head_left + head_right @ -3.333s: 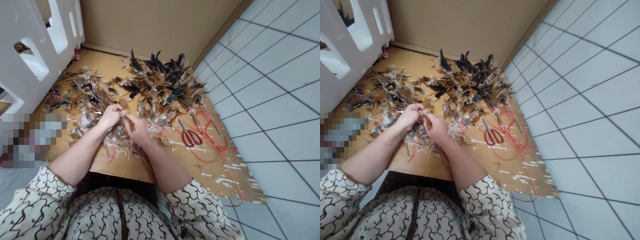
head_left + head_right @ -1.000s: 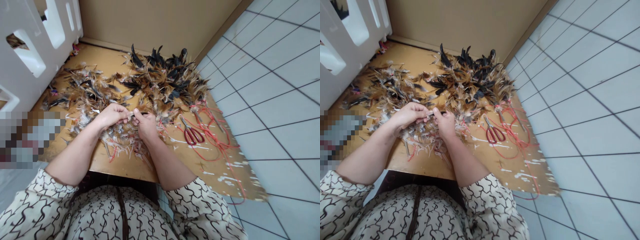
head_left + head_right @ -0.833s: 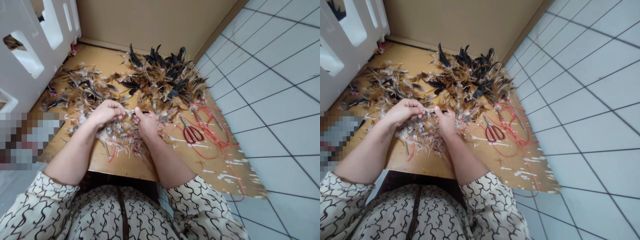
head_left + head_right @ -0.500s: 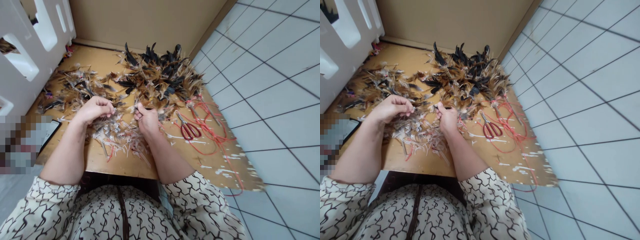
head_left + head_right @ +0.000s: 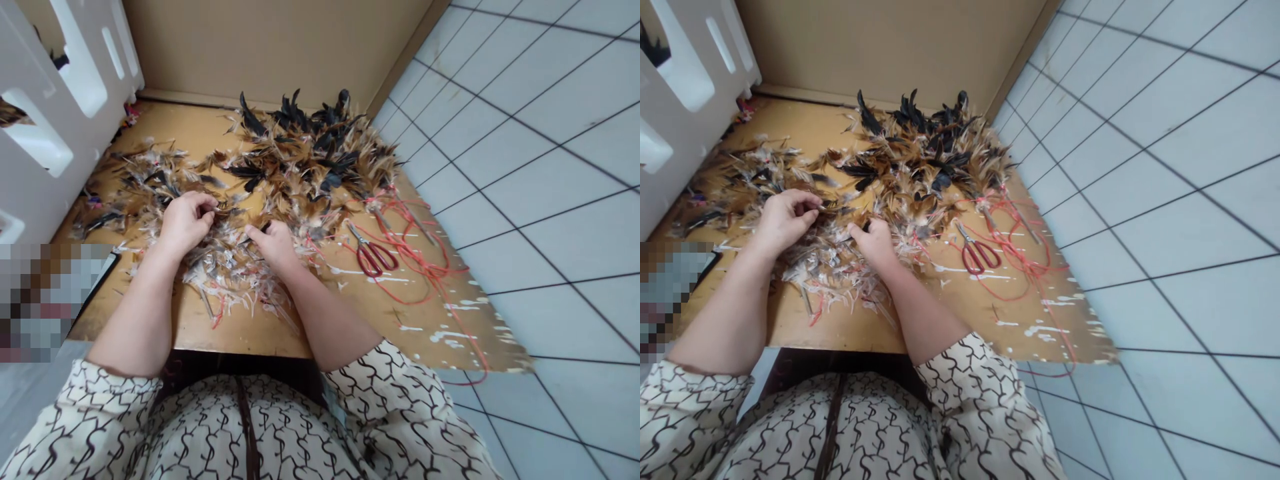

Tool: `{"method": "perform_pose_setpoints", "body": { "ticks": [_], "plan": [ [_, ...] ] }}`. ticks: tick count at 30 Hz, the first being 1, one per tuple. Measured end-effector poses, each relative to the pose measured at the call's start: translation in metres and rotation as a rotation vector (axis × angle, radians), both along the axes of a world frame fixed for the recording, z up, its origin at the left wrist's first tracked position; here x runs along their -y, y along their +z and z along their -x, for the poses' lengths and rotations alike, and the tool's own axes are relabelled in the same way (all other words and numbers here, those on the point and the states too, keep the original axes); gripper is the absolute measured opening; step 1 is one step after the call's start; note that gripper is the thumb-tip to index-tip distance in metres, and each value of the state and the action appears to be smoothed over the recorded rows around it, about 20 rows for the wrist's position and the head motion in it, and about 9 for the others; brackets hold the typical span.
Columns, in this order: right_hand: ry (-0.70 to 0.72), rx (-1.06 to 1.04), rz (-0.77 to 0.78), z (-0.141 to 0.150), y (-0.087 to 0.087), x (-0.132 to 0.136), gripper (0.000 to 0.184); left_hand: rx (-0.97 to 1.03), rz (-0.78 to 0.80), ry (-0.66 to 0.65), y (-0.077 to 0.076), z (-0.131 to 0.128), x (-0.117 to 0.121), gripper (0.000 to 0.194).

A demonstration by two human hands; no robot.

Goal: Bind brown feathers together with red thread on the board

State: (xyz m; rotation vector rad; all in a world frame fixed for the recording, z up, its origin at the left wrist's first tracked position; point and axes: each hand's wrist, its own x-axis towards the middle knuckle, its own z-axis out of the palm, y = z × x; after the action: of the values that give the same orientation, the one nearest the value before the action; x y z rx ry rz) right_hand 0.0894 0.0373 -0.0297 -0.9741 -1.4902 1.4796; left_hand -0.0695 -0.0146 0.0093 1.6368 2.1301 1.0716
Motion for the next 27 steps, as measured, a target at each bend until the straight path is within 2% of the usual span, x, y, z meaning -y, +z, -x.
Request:
{"method": "perform_pose_setpoints", "body": {
  "ticks": [2,4,6,8,11,14,17,21,24,27],
  "plan": [
    [0.02,0.046,-0.04,0.001,-0.002,0.0,0.009,-0.264,0.055,0.008,-0.003,-0.003,-0.002,0.036],
    [0.028,0.076,-0.093,0.002,-0.003,0.0,0.01,-0.44,0.181,-0.003,-0.005,-0.005,-0.004,0.038],
    [0.035,0.086,-0.146,0.003,-0.005,0.0,0.011,-0.517,0.289,0.017,-0.005,-0.004,-0.005,0.033],
    [0.048,0.091,-0.177,0.003,-0.008,0.0,0.011,-0.503,0.311,0.064,-0.005,-0.001,-0.005,0.026],
    [0.048,0.135,-0.207,0.004,-0.012,0.0,0.01,-0.305,0.161,0.157,-0.003,0.004,-0.006,0.019],
    [0.036,0.212,-0.243,0.003,-0.013,0.001,0.007,0.048,-0.075,0.245,-0.001,0.006,-0.006,0.01],
    [0.04,0.275,-0.341,0.0,-0.007,0.004,0.007,0.404,-0.231,0.237,0.002,0.002,-0.007,0.007],
    [0.017,0.216,-0.455,-0.003,0.007,0.01,0.014,0.75,-0.249,0.124,0.006,-0.004,-0.006,0.011],
    [-0.025,0.126,-0.414,-0.005,0.014,0.011,0.019,0.874,-0.204,0.049,0.009,-0.009,-0.004,0.011],
    [-0.063,0.073,-0.337,-0.006,0.014,0.008,0.022,0.909,-0.176,0.0,0.011,-0.013,-0.002,0.011]
  ]
}}
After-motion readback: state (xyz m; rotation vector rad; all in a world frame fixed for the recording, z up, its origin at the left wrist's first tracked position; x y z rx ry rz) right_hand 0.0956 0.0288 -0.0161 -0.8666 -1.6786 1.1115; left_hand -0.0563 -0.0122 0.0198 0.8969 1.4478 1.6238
